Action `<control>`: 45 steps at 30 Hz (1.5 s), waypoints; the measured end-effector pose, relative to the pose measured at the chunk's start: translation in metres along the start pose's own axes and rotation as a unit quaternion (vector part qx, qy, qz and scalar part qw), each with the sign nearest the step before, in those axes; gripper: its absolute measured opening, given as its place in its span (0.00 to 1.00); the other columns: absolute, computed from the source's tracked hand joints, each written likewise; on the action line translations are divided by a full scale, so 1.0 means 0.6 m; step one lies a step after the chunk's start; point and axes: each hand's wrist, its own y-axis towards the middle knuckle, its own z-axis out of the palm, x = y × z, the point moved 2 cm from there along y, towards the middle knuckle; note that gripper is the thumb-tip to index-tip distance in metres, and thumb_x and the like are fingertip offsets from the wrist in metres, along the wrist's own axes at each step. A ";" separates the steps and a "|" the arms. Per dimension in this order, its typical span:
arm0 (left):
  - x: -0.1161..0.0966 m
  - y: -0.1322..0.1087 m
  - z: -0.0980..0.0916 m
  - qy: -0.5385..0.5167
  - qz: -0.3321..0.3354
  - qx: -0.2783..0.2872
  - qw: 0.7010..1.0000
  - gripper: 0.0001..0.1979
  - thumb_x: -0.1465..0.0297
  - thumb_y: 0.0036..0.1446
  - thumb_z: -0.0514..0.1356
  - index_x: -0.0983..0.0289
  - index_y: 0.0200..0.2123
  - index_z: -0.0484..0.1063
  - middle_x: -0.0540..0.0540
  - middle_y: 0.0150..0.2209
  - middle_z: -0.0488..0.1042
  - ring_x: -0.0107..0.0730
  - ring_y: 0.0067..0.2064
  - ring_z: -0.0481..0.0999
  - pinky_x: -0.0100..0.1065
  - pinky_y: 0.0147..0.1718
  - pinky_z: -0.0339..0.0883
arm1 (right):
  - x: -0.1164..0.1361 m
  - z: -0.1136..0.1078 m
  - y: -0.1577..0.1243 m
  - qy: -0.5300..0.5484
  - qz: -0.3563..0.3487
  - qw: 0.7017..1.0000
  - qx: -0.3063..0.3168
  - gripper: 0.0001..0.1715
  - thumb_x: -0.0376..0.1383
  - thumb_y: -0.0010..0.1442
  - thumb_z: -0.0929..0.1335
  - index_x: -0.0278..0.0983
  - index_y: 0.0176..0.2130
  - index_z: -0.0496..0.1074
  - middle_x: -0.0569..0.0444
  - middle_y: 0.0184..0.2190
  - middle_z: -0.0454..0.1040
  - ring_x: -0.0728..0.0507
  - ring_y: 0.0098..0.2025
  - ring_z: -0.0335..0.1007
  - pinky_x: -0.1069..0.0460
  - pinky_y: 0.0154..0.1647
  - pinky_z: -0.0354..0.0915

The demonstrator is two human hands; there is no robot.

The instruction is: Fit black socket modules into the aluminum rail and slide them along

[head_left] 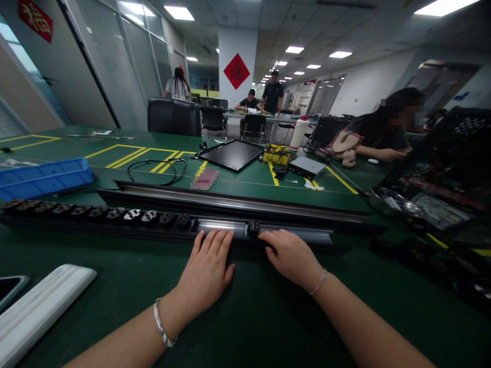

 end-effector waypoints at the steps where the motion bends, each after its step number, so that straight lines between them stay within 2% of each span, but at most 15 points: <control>1: 0.000 0.000 0.000 -0.001 0.000 0.001 1.000 0.28 0.65 0.56 0.53 0.65 0.60 0.54 0.58 0.57 0.63 0.45 0.59 0.58 0.52 0.59 0.46 | -0.002 -0.001 0.000 0.004 -0.004 1.000 0.002 0.17 0.29 0.57 0.62 0.40 0.46 0.68 0.54 0.36 0.73 0.45 0.39 0.64 0.51 0.43 0.58; 20: 0.001 0.000 0.003 -0.001 0.005 -0.013 1.000 0.29 0.65 0.56 0.53 0.65 0.60 0.54 0.59 0.57 0.64 0.45 0.59 0.59 0.51 0.59 0.47 | -0.008 0.001 0.001 -0.006 -0.007 1.000 0.001 0.15 0.29 0.57 0.62 0.38 0.45 0.68 0.52 0.37 0.74 0.45 0.38 0.65 0.50 0.40 0.60; 30: 0.001 0.000 0.003 -0.003 0.002 -0.010 1.000 0.28 0.65 0.56 0.53 0.65 0.60 0.54 0.59 0.57 0.64 0.46 0.59 0.59 0.52 0.59 0.46 | -0.017 0.007 -0.003 0.040 -0.021 0.999 -0.013 0.18 0.29 0.56 0.62 0.38 0.47 0.68 0.52 0.39 0.74 0.44 0.40 0.64 0.50 0.44 0.60; 45: 0.007 -0.002 0.013 0.028 0.022 -0.025 0.999 0.30 0.66 0.54 0.54 0.66 0.60 0.54 0.60 0.56 0.65 0.47 0.58 0.60 0.52 0.58 0.47 | -0.019 0.009 -0.006 0.019 -0.025 0.999 -0.015 0.20 0.31 0.56 0.61 0.40 0.49 0.67 0.52 0.36 0.73 0.46 0.37 0.64 0.51 0.41 0.58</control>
